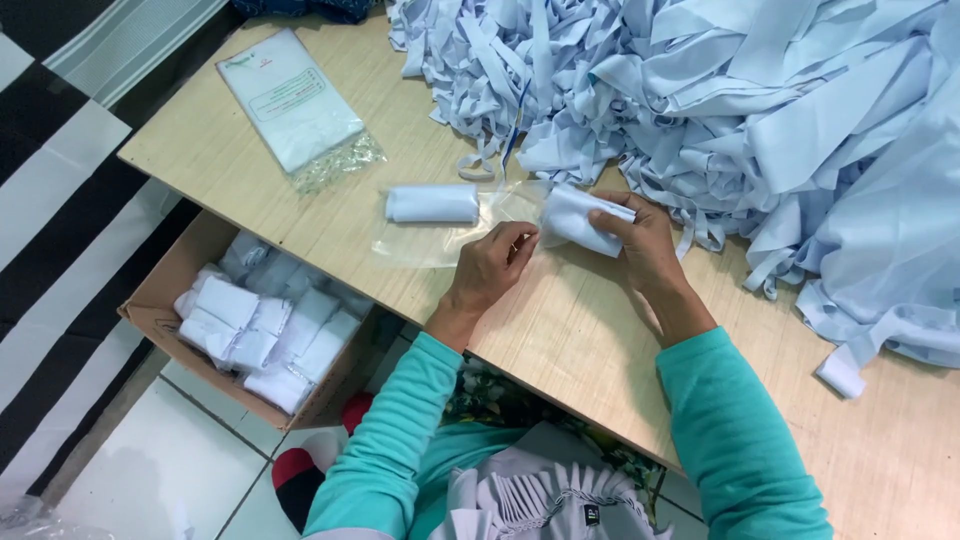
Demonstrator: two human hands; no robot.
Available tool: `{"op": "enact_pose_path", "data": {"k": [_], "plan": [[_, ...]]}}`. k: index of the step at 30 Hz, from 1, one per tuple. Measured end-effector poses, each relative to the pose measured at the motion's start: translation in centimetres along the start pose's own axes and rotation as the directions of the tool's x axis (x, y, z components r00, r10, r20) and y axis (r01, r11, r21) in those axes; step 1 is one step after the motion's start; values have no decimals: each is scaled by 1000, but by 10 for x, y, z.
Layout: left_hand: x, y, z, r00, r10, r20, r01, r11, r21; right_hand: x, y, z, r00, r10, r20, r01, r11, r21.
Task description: The person folds white face masks on a wooden table, places them into clear plastic bags, and puts the packaged masks into a cardboard box. The person repeats this process with multiple masks.
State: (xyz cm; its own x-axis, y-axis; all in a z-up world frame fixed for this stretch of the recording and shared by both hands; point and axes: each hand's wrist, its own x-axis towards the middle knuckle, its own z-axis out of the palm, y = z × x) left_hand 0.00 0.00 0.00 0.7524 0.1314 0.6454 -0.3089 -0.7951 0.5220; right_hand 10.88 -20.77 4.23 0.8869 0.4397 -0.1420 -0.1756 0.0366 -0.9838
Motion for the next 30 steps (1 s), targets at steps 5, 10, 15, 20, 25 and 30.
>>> {"op": "enact_pose_path", "data": {"k": [5, 10, 15, 20, 25, 30], "plan": [[-1, 0, 0, 998, -35, -57, 32, 998, -62, -10, -17, 0, 999, 38, 32, -32, 982, -187], [5, 10, -4, 999, 23, -37, -23, 1000, 19, -19, -33, 6, 989, -60, 135, 89, 972, -219], [3, 13, -3, 999, 50, -11, -50, 998, 24, -12, -26, 8, 964, -256, 69, 265, 938, -222], [0, -3, 8, 999, -36, -21, 38, 997, 69, -7, -18, 2, 926, -359, -113, 325, 914, -241], [-1, 2, 5, 998, -56, 30, 52, 992, 112, 14, 5, -14, 971, -214, -105, 196, 967, -160], [2, 2, 5, 995, -83, 57, 75, 989, 131, 2, -7, -4, 1000, -29, -6, 28, 980, -199]]}}
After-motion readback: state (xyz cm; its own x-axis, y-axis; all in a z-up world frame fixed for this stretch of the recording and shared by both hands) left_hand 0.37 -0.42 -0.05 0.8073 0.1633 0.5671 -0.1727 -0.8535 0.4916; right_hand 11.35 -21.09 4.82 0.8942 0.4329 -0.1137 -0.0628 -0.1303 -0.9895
